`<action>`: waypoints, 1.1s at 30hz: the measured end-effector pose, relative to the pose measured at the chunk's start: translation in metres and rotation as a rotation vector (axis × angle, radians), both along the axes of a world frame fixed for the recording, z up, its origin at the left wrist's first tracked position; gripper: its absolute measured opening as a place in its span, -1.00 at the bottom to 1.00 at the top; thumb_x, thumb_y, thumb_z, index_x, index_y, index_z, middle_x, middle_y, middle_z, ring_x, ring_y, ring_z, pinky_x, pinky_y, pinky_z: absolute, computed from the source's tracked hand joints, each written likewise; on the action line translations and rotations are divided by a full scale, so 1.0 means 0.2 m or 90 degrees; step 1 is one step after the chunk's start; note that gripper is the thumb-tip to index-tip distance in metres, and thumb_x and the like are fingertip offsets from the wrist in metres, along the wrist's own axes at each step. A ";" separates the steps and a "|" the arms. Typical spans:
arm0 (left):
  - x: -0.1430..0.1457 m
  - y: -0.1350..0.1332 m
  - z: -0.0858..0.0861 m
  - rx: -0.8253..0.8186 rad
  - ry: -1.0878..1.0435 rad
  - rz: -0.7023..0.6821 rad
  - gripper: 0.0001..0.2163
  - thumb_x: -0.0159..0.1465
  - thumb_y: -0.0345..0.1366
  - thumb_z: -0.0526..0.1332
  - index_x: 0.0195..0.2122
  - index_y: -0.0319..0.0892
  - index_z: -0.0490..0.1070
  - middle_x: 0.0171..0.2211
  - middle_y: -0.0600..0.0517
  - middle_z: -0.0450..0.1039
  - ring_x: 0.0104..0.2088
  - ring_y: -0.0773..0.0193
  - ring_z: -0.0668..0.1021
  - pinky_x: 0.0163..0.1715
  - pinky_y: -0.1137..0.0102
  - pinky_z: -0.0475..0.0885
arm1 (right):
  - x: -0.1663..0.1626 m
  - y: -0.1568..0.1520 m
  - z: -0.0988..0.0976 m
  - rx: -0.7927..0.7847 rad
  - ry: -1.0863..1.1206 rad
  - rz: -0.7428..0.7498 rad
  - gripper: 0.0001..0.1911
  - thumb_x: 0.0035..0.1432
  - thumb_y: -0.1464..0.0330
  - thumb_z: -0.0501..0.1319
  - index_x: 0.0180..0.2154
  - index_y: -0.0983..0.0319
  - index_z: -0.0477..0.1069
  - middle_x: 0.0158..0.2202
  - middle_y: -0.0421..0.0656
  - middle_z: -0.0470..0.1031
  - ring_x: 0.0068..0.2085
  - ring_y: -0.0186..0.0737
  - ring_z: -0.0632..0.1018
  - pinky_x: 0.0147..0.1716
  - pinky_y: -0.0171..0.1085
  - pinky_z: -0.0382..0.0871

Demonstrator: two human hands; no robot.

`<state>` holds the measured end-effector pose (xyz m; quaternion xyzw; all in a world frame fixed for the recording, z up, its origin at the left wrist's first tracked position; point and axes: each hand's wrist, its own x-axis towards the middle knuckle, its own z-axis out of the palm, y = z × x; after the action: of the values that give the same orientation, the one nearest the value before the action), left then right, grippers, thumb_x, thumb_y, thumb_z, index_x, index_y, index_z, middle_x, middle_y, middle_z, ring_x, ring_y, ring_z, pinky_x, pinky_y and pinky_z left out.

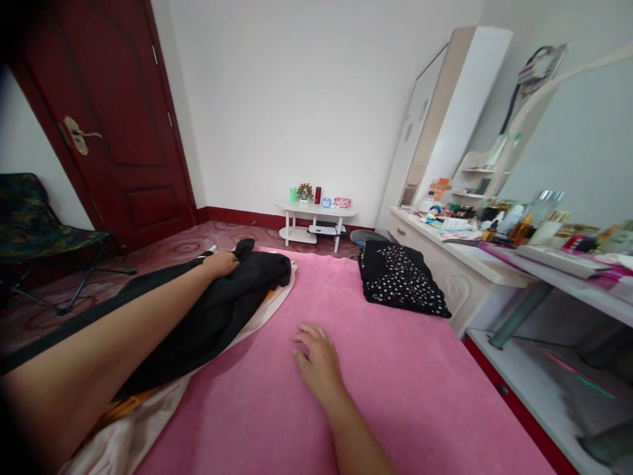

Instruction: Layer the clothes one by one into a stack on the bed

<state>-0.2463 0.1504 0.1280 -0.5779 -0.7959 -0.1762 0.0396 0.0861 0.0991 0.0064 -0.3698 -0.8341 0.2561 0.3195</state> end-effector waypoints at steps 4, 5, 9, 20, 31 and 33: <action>0.26 -0.03 0.07 0.081 0.000 -0.060 -0.69 0.37 -0.28 -0.03 -0.01 -0.22 0.41 0.02 -0.19 0.40 0.06 0.01 0.42 0.05 0.14 0.30 | 0.00 0.00 -0.02 0.009 0.030 0.002 -0.73 0.03 0.47 0.18 -0.21 0.13 0.53 0.04 -0.15 0.44 0.09 -0.13 0.39 0.13 -0.07 0.19; 0.35 -0.05 0.05 0.096 -0.001 -0.101 -0.68 0.37 -0.27 -0.05 0.03 -0.17 0.39 0.06 -0.13 0.39 0.09 0.06 0.40 0.10 0.20 0.27 | 0.00 0.00 -0.02 0.009 0.040 0.001 -0.72 0.02 0.48 0.18 -0.22 0.14 0.53 0.03 -0.14 0.45 0.08 -0.13 0.40 0.12 -0.08 0.19; 0.73 -0.16 -0.19 0.091 -0.031 -0.242 -0.63 0.31 -0.36 0.02 0.13 -0.04 0.33 0.12 0.06 0.37 0.11 0.28 0.39 0.14 0.44 0.22 | 0.01 0.00 -0.03 -0.016 0.132 -0.002 -0.74 -0.02 0.53 0.15 -0.31 0.17 0.54 -0.08 -0.11 0.51 -0.01 -0.16 0.46 0.06 -0.14 0.27; 0.96 -0.30 -0.65 0.034 -0.067 -0.212 -0.60 0.33 -0.26 -0.03 0.17 -0.15 0.29 0.25 -0.09 0.17 0.26 0.09 0.21 0.25 0.11 0.03 | 0.05 0.07 -0.08 -0.030 0.205 -0.113 -0.76 0.08 0.43 0.07 -0.27 0.25 0.47 -0.30 -0.13 0.56 -0.26 -0.23 0.55 -0.23 -0.27 0.44; 0.97 -0.29 -0.65 0.040 -0.038 -0.184 -0.61 0.33 -0.22 -0.03 0.15 -0.10 0.32 0.23 -0.05 0.21 0.23 0.13 0.25 0.24 0.16 0.06 | 0.65 0.78 0.35 0.080 -0.015 -0.488 -0.50 0.03 0.31 0.20 0.03 0.34 0.30 0.13 0.19 0.22 0.21 0.18 0.16 0.14 0.11 0.01; 0.97 -0.29 -0.65 0.034 -0.044 -0.184 -0.61 0.33 -0.23 -0.04 0.16 -0.09 0.32 0.23 -0.04 0.21 0.23 0.13 0.24 0.24 0.17 0.07 | 0.72 0.86 0.36 0.042 -0.063 -0.536 -0.37 -0.05 0.27 0.29 0.05 0.39 0.28 0.08 0.27 0.27 0.16 0.28 0.24 0.08 0.15 0.10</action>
<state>-0.0524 0.0928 -0.0018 -0.6788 -0.7003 -0.2211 0.0022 0.2293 0.2718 0.0790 -0.6795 -0.6322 0.0584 0.3677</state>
